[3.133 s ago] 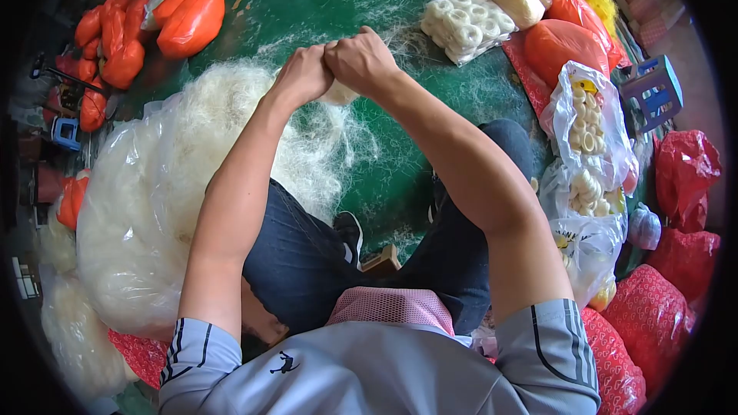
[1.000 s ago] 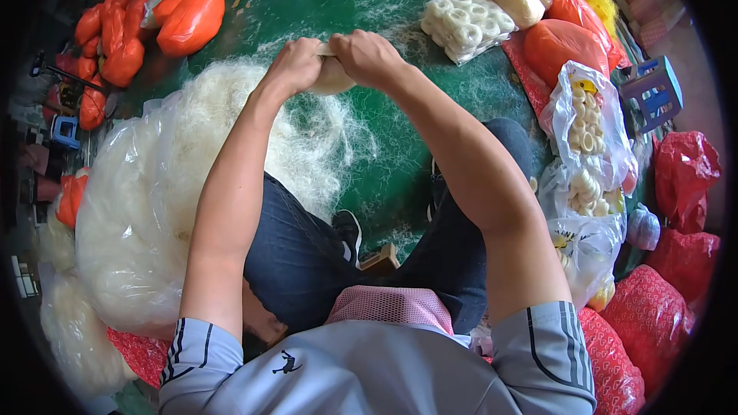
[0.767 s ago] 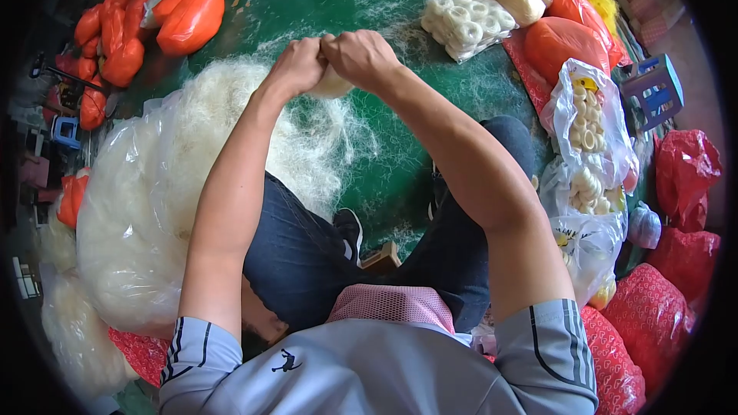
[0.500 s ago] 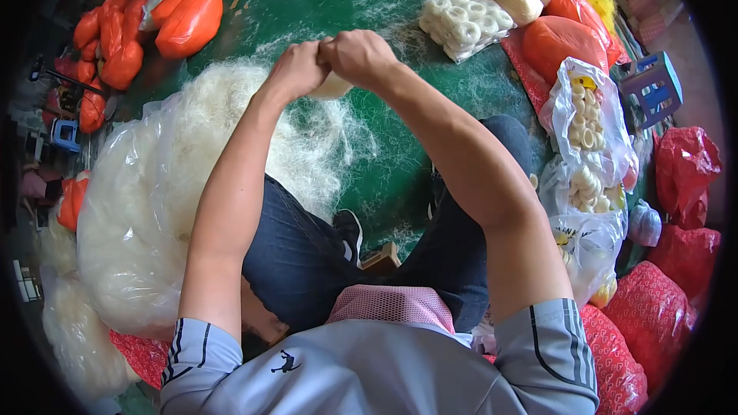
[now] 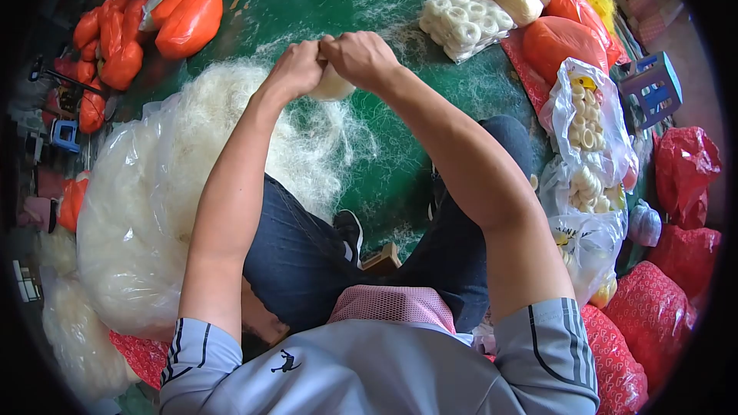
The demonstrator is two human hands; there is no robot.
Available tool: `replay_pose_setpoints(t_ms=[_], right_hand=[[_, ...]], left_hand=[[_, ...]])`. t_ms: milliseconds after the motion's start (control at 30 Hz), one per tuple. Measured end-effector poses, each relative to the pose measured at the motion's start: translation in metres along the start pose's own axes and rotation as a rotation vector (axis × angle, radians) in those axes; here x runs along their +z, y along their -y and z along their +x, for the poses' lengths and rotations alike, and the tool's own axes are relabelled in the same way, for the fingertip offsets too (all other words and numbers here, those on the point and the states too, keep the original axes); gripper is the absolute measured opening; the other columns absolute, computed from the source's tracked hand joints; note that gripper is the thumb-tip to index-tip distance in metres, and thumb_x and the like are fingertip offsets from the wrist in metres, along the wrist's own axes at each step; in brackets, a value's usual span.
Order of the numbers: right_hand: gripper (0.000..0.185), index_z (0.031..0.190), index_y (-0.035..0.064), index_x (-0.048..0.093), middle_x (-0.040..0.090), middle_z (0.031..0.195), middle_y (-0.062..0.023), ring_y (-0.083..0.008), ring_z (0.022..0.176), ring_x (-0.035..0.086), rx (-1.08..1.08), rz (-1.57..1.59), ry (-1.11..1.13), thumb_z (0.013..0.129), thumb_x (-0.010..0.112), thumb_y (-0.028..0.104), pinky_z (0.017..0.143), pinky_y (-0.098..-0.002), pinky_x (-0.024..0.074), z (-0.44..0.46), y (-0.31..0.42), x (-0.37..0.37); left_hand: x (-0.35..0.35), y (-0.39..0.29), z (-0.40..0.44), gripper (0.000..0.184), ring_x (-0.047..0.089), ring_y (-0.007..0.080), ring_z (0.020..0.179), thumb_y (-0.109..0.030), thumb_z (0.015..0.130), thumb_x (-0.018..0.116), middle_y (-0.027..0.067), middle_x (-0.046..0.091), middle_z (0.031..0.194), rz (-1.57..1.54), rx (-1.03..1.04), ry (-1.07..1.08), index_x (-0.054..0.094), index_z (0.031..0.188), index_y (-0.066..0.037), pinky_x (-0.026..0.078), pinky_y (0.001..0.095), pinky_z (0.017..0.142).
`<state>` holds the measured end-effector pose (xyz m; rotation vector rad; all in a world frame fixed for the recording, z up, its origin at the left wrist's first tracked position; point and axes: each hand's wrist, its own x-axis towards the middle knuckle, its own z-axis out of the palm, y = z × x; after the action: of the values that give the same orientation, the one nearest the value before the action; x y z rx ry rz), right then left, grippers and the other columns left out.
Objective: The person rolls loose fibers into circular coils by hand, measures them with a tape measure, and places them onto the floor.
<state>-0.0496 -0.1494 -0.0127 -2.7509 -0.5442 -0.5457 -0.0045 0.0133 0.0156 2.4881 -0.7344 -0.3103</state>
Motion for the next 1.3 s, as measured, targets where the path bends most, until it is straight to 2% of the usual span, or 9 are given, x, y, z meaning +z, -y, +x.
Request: replay_pose_setpoints(t_ms=[267, 367, 500, 700, 733, 867, 1000, 1100, 1300], right_hand=[[0.017, 0.095, 0.0043, 0.066, 0.073, 0.082, -0.0183, -0.0369, 0.076, 0.074, 0.050, -0.145, 0.118, 0.096, 0.056, 0.018, 0.066, -0.0472, 0.0593, 0.002, 0.008, -0.002], [0.018, 0.096, 0.0044, 0.067, 0.073, 0.083, -0.0186, -0.0368, 0.076, 0.074, 0.012, -0.034, 0.008, 0.096, 0.056, 0.018, 0.067, -0.0469, 0.0594, -0.001, -0.001, 0.003], [0.016, 0.095, 0.0043, 0.067, 0.074, 0.084, -0.0194, -0.0360, 0.077, 0.074, 0.097, 0.005, 0.104, 0.094, 0.057, 0.017, 0.067, -0.0467, 0.0594, 0.000, -0.004, -0.003], [0.016, 0.095, 0.0045, 0.067, 0.074, 0.083, -0.0189, -0.0362, 0.075, 0.074, 0.034, -0.065, 0.014, 0.093, 0.058, 0.017, 0.066, -0.0473, 0.0589, 0.000, 0.000, 0.003], [0.016, 0.094, 0.0047, 0.066, 0.073, 0.079, -0.0178, -0.0364, 0.074, 0.074, -0.017, 0.005, -0.116, 0.093, 0.057, 0.017, 0.066, -0.0475, 0.0585, -0.002, -0.003, 0.005], [0.015, 0.094, 0.0045, 0.065, 0.072, 0.077, -0.0174, -0.0353, 0.077, 0.074, 0.106, 0.031, 0.083, 0.094, 0.055, 0.016, 0.067, -0.0472, 0.0585, -0.001, -0.008, -0.004], [0.015, 0.094, 0.0031, 0.064, 0.072, 0.075, -0.0164, -0.0360, 0.075, 0.073, -0.064, -0.104, -0.070, 0.093, 0.056, 0.016, 0.066, -0.0460, 0.0586, -0.001, 0.000, 0.001], [0.015, 0.092, 0.0017, 0.063, 0.071, 0.073, -0.0156, -0.0356, 0.075, 0.073, -0.086, -0.014, -0.185, 0.093, 0.057, 0.015, 0.065, -0.0452, 0.0588, -0.002, -0.007, 0.006], [0.014, 0.095, 0.0035, 0.064, 0.072, 0.079, -0.0173, -0.0360, 0.076, 0.074, 0.056, -0.089, 0.108, 0.095, 0.056, 0.016, 0.066, -0.0452, 0.0590, 0.000, 0.004, -0.006]], left_hand=[[0.006, 0.002, 0.000, 0.030, 0.067, 0.0488, 0.107, -0.013, 0.092, 0.052, 0.0353, 0.068, 0.107, 0.104, 0.046, -0.038, 0.070, 0.105, 0.006, 0.053, 0.0524, 0.093], [0.001, 0.004, 0.003, 0.030, 0.067, 0.0490, 0.106, -0.015, 0.092, 0.051, 0.0344, 0.069, 0.107, 0.048, 0.059, 0.010, 0.070, 0.104, 0.006, 0.053, 0.0524, 0.093], [-0.001, 0.001, 0.001, 0.031, 0.067, 0.0494, 0.105, -0.016, 0.093, 0.051, 0.0345, 0.069, 0.104, 0.000, 0.016, -0.048, 0.070, 0.104, 0.006, 0.053, 0.0525, 0.093], [0.005, 0.001, 0.003, 0.032, 0.066, 0.0481, 0.109, -0.015, 0.092, 0.050, 0.0346, 0.068, 0.112, 0.052, 0.037, -0.040, 0.070, 0.107, 0.004, 0.053, 0.0531, 0.093], [0.002, 0.003, 0.004, 0.032, 0.066, 0.0480, 0.109, -0.015, 0.092, 0.050, 0.0348, 0.068, 0.112, 0.020, 0.011, -0.032, 0.070, 0.108, 0.004, 0.053, 0.0529, 0.094], [-0.007, 0.001, 0.001, 0.034, 0.066, 0.0474, 0.110, -0.012, 0.090, 0.049, 0.0350, 0.067, 0.113, 0.014, 0.024, -0.037, 0.069, 0.111, 0.004, 0.053, 0.0525, 0.095], [-0.005, -0.008, -0.001, 0.034, 0.066, 0.0470, 0.111, -0.014, 0.092, 0.049, 0.0342, 0.068, 0.114, 0.113, 0.037, 0.002, 0.070, 0.112, 0.003, 0.053, 0.0523, 0.095], [-0.002, -0.001, 0.003, 0.032, 0.067, 0.0475, 0.108, -0.015, 0.091, 0.052, 0.0338, 0.069, 0.110, 0.005, 0.014, -0.036, 0.071, 0.107, 0.004, 0.054, 0.0520, 0.093], [-0.005, -0.013, -0.007, 0.032, 0.067, 0.0478, 0.108, -0.015, 0.093, 0.052, 0.0348, 0.068, 0.109, 0.118, 0.010, 0.003, 0.071, 0.107, 0.006, 0.054, 0.0514, 0.094]])
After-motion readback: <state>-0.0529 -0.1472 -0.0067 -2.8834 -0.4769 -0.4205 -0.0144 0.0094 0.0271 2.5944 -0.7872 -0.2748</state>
